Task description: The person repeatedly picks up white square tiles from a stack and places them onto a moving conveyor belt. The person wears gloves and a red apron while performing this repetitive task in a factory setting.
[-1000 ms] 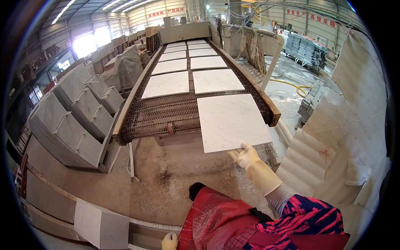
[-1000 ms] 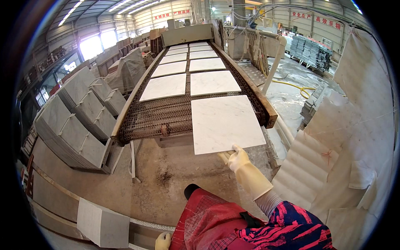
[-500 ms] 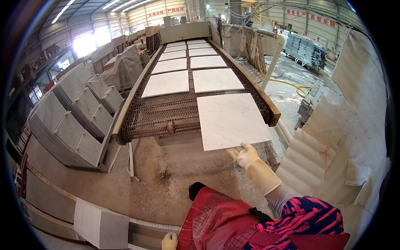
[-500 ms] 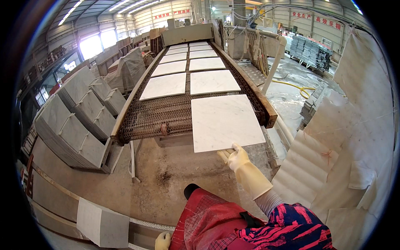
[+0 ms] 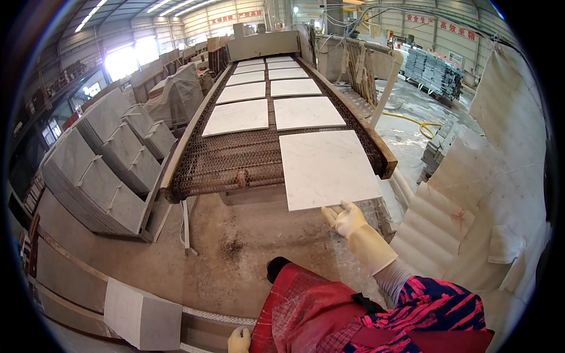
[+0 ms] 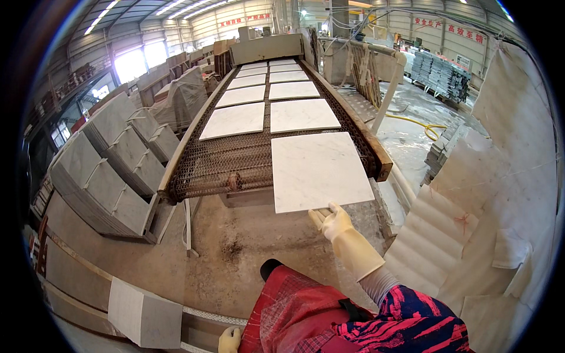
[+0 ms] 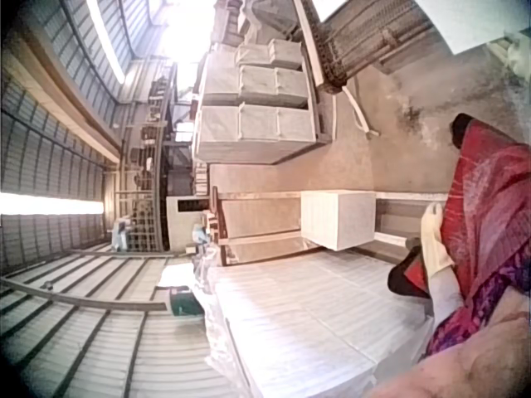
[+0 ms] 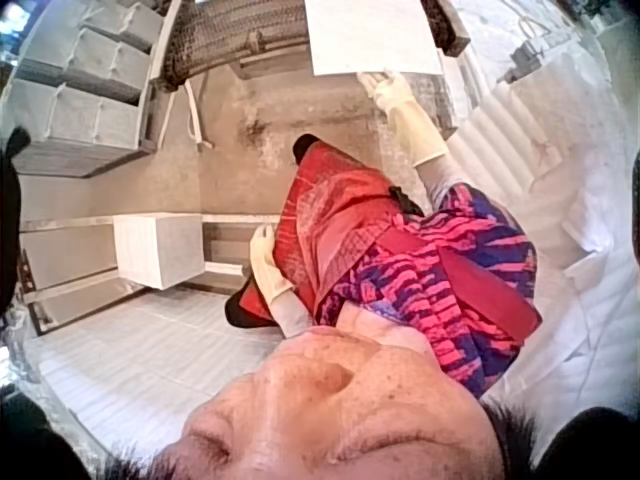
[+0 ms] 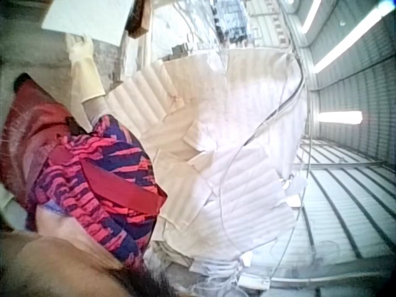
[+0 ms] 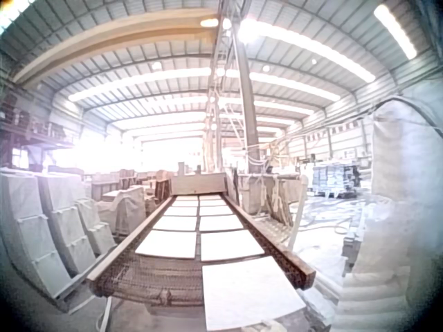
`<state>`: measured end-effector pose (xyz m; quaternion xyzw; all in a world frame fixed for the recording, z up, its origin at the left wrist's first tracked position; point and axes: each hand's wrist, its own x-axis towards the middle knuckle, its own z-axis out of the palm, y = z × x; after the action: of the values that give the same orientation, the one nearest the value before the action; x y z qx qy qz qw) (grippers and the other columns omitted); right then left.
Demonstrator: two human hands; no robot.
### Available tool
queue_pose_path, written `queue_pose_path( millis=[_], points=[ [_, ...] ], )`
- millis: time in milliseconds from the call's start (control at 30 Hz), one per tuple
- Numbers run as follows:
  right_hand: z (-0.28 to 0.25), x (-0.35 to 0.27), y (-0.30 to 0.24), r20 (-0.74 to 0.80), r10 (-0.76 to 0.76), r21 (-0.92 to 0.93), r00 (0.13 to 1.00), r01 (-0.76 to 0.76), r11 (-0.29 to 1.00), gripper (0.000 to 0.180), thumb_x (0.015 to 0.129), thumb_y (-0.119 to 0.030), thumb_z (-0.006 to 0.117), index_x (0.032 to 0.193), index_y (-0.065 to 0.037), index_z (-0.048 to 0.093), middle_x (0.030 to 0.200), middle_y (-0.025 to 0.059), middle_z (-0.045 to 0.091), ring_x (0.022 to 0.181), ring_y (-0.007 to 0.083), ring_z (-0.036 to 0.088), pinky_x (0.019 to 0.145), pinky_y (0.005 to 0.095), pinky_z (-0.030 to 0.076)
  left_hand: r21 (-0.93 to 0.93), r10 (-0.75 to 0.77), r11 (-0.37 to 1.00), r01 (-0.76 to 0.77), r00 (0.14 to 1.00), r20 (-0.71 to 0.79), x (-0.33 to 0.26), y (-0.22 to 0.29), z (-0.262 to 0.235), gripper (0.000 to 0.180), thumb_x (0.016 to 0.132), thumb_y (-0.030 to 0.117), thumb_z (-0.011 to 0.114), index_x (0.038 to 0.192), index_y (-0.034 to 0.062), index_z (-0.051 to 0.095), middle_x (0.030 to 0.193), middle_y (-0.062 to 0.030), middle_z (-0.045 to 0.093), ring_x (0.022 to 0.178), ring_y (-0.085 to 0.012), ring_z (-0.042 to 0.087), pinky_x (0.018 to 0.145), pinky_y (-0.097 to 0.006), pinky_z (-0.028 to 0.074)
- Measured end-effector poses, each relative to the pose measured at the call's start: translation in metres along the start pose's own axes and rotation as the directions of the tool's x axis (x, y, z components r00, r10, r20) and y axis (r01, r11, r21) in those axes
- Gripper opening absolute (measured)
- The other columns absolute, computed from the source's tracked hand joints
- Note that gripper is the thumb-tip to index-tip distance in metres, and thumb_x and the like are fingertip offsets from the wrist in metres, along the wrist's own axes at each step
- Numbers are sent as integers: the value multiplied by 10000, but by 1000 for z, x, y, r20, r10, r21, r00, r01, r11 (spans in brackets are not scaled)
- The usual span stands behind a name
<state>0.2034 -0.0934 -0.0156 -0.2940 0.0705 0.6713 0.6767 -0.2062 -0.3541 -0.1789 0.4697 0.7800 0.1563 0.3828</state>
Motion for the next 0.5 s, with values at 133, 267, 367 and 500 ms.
queue_pose_path(
  millis=[133,267,367,500],
  points=[
    [0,0,-1,8,6,-9,1000,-6,1000,366,982,-239,332,1232,17,407,1279,189,494,1188,333,486,966,464,446,1,7,1000,-7,1000,3,-2,3,-3,434,901,380,469,1161,55,590,1146,-208,596,1110,-362,547,924,-395,434],
    [-2,1,-1,56,-12,-5,998,12,1000,380,989,-227,325,1267,31,344,1317,228,428,1223,341,445,968,471,453,-2,-14,1000,14,1000,1,-2,2,-1,423,899,369,478,1158,53,590,1146,-205,598,1110,-359,548,925,-391,433],
    [1,1,0,56,-35,-1,998,35,999,389,990,-222,331,1276,42,321,1338,248,392,1235,348,430,962,477,460,-32,0,999,0,1000,-4,4,-11,6,416,899,363,481,1153,52,592,1144,-206,598,1111,-358,548,925,-389,432],
    [-2,5,0,58,-23,-11,998,24,1000,383,988,-219,334,1266,45,326,1325,244,405,1221,350,444,958,475,467,2,-2,1000,2,1000,-7,3,-8,4,430,895,374,476,1158,53,587,1144,-208,597,1112,-359,545,929,-394,429]
  ],
)
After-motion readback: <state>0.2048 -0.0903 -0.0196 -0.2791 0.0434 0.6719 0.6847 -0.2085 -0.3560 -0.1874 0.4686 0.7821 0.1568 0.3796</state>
